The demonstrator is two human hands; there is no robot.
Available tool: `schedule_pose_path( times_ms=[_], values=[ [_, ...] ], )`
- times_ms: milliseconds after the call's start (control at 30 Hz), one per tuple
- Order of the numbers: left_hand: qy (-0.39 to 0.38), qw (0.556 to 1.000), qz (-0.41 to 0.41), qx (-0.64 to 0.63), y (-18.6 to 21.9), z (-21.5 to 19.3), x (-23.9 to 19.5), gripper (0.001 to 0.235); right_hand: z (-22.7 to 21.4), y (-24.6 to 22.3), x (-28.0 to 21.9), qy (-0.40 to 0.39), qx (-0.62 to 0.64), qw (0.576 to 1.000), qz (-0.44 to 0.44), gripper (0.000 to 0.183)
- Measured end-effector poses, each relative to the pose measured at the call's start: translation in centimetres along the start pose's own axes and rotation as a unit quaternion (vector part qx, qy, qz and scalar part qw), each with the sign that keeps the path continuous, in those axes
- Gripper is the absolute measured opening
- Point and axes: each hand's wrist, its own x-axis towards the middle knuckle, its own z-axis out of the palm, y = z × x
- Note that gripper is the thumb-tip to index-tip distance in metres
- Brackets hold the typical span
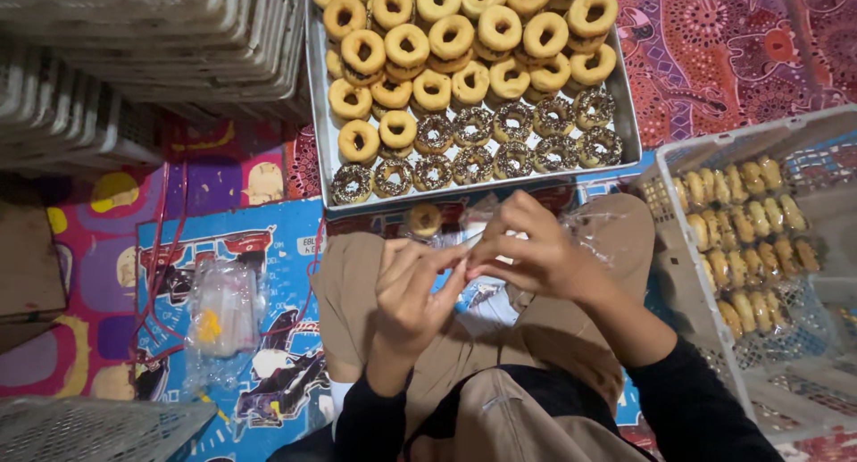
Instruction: The person sits on the floor and repeatedly picks donuts from a metal tray, places them into small plastic bags, and transfers the sealed bags into a white plastic crate. The task involves handling both plain and chocolate-sprinkled donuts.
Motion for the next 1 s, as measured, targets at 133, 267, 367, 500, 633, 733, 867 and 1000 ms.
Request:
schedule_pose_path(
  times_ms=[133,267,367,500,633,733,867,1000],
  values=[
    [-0.046,0.997,0.049,0.037,-0.3,-2.3,-0.2,0.020,2.0,2.3,-3.9,0.035,-0.302,0.937,-0.174,0.020],
    [0.025,0.997,-0.063,-0.045,-3.1,-4.0,-2.0,0.002,1.7,7.1,-6.5,-0.153,-0.429,0.868,0.196,0.027],
    [0.055,0.943,-0.292,-0.148,-5.8,-2.5,-4.1,0.005,2.7,8.4,-7.0,-0.516,-0.074,0.770,0.369,0.040],
    [0.026,0.899,-0.386,-0.204,-10.6,1.0,-6.1,0.011,9.7,8.7,-5.3,-0.136,0.273,0.935,0.180,0.051],
    [0.127,0.904,-0.392,-0.117,-14.7,2.1,-9.3,0.017,20.5,9.3,-4.7,0.181,0.411,0.803,0.392,0.022],
    [0.149,0.883,-0.445,-0.007,-14.8,1.5,-15.3,0.019,25.7,7.0,-9.2,0.219,0.447,0.666,0.556,0.015],
    [0.169,0.825,-0.535,-0.062,-13.9,1.5,-20.8,0.017,27.6,4.3,-13.6,0.177,0.512,0.624,0.563,0.016],
    [0.092,0.898,-0.423,0.078,-13.5,2.2,-21.0,0.013,27.3,4.6,-13.0,0.092,0.315,0.908,0.263,0.041]
  ],
)
